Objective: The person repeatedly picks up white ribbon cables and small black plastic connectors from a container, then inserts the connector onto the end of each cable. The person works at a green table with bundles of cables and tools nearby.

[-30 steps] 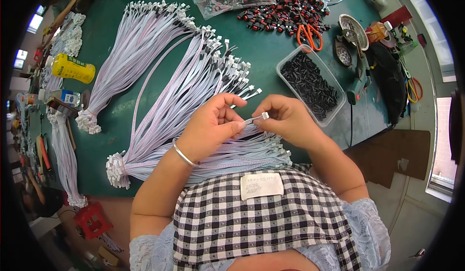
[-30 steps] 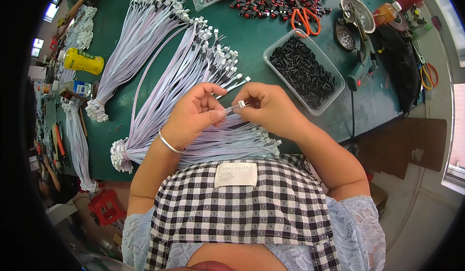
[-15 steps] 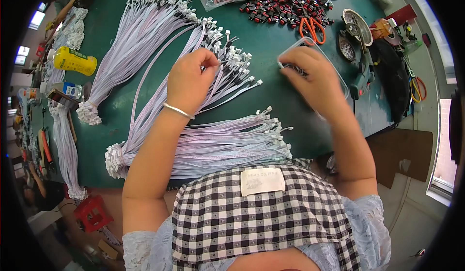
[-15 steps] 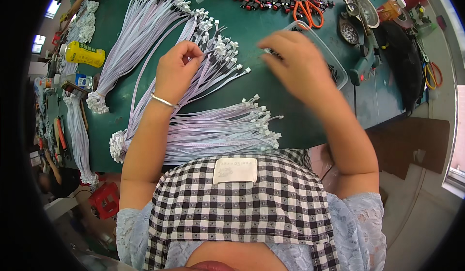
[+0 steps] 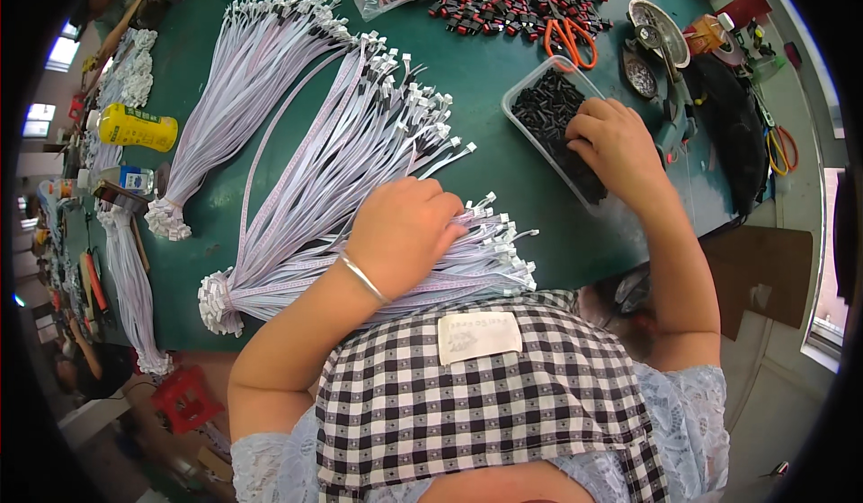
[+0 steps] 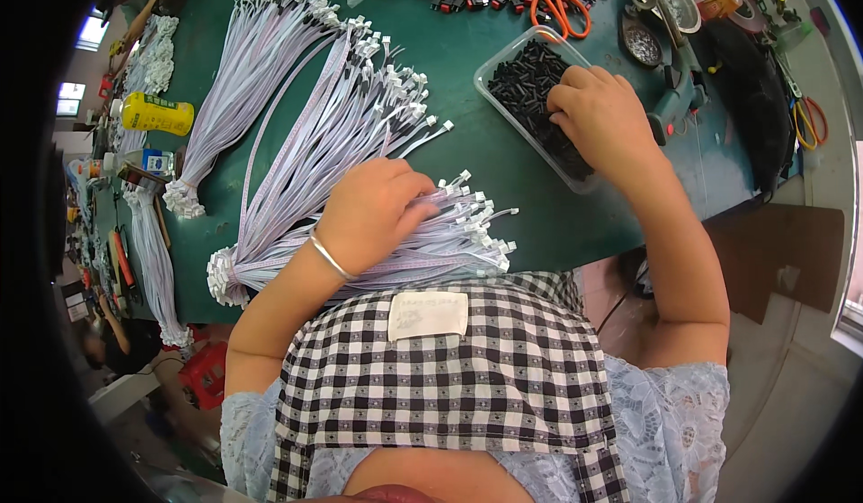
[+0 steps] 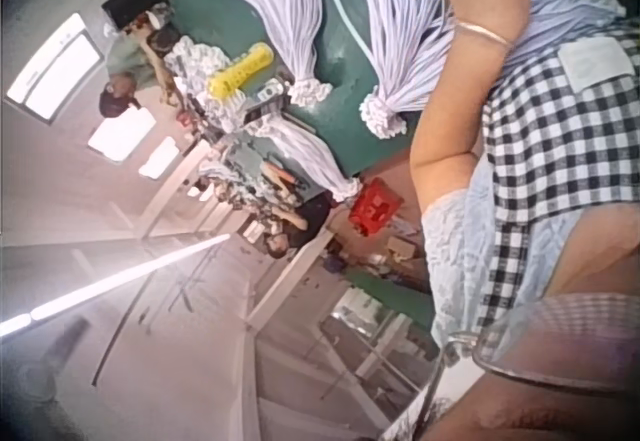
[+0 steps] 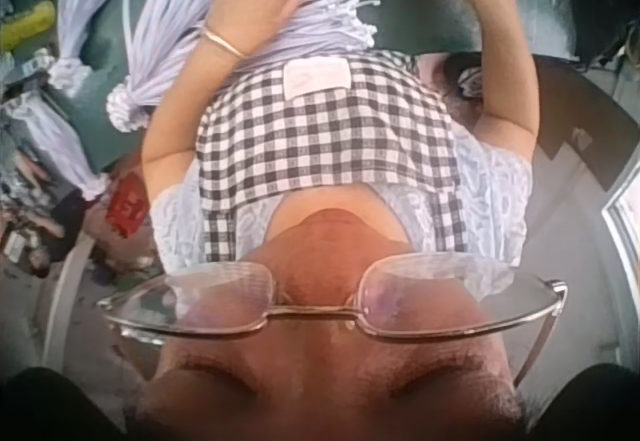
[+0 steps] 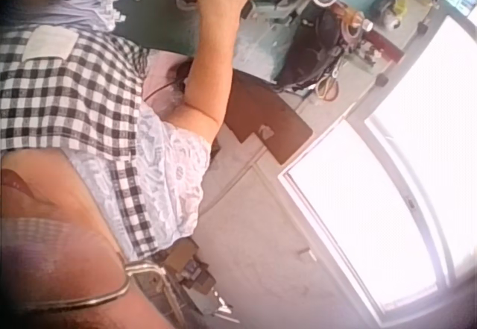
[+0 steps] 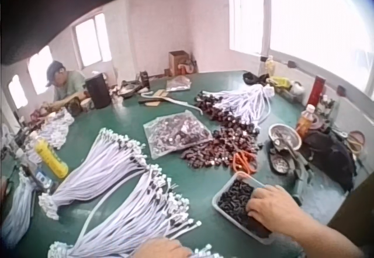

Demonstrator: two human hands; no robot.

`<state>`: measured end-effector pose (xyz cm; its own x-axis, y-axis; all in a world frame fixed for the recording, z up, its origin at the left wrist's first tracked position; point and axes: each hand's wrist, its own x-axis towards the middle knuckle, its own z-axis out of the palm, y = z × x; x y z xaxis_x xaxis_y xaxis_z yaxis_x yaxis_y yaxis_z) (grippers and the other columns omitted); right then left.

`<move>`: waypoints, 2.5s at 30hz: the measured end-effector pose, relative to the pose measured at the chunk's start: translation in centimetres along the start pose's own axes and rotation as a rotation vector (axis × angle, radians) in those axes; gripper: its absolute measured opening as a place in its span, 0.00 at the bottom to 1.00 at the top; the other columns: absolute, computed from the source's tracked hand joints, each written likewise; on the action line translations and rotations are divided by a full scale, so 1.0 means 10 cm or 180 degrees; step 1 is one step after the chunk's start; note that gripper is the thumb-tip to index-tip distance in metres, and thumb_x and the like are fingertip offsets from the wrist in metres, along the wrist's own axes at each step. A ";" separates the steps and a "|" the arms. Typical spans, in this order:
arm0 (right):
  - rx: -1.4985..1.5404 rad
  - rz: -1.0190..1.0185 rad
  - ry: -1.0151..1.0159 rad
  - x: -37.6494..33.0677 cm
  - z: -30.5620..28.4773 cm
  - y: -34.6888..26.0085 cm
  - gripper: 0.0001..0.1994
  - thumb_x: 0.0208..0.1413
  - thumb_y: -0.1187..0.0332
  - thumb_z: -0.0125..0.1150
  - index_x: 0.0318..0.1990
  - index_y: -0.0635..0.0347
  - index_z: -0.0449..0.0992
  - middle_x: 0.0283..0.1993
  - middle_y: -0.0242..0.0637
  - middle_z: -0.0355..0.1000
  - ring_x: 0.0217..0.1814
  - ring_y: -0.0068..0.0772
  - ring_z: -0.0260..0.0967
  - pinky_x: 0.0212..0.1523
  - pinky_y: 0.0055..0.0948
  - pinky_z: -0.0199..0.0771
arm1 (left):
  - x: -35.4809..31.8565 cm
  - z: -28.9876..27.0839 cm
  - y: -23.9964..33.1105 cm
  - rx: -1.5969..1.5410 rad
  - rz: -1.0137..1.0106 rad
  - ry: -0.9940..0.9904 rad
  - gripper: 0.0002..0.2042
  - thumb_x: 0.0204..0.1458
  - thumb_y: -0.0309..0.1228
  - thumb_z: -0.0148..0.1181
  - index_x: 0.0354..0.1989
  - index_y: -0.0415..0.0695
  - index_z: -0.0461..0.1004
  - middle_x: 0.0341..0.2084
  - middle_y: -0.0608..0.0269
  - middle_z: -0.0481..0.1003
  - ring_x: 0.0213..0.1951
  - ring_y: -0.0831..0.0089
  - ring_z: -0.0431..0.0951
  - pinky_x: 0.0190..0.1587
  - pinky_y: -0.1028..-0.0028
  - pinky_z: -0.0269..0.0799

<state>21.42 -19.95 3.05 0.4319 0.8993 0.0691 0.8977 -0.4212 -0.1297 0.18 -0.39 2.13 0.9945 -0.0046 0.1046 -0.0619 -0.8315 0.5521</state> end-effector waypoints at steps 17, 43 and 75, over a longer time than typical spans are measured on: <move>0.0650 0.0407 -0.0039 0.00 -0.07 0.01 0.05 0.48 0.73 0.59 0.33 0.62 0.74 0.32 0.42 0.69 0.38 0.48 0.69 0.40 0.40 0.69 | -0.07 0.00 -0.27 -0.4505 -0.1910 -0.0123 0.05 0.52 0.22 0.56 0.35 0.40 0.67 0.26 0.67 0.71 0.26 0.79 0.73 0.31 0.81 0.69; 0.3561 0.1398 0.0397 -0.12 -0.10 -0.31 0.06 0.49 0.82 0.56 0.35 0.66 0.74 0.34 0.35 0.74 0.35 0.28 0.74 0.37 0.23 0.75 | -0.10 0.08 -0.28 -0.4655 -0.1920 0.0007 0.06 0.55 0.25 0.56 0.39 0.38 0.71 0.25 0.69 0.72 0.26 0.82 0.71 0.31 0.82 0.68; 0.4466 0.1299 -0.0023 0.08 0.36 -1.07 0.04 0.50 0.78 0.61 0.34 0.65 0.76 0.31 0.29 0.72 0.31 0.15 0.69 0.32 0.16 0.69 | -0.12 0.07 -0.27 -0.4658 -0.1928 -0.0023 0.07 0.55 0.26 0.55 0.41 0.38 0.71 0.27 0.69 0.71 0.27 0.82 0.71 0.31 0.83 0.68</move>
<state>11.87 -14.33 0.90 0.6260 0.7504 -0.2122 -0.1069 -0.1870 -0.9765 -0.79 1.48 -0.10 0.9011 0.1091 -0.4196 0.3076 0.5212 0.7961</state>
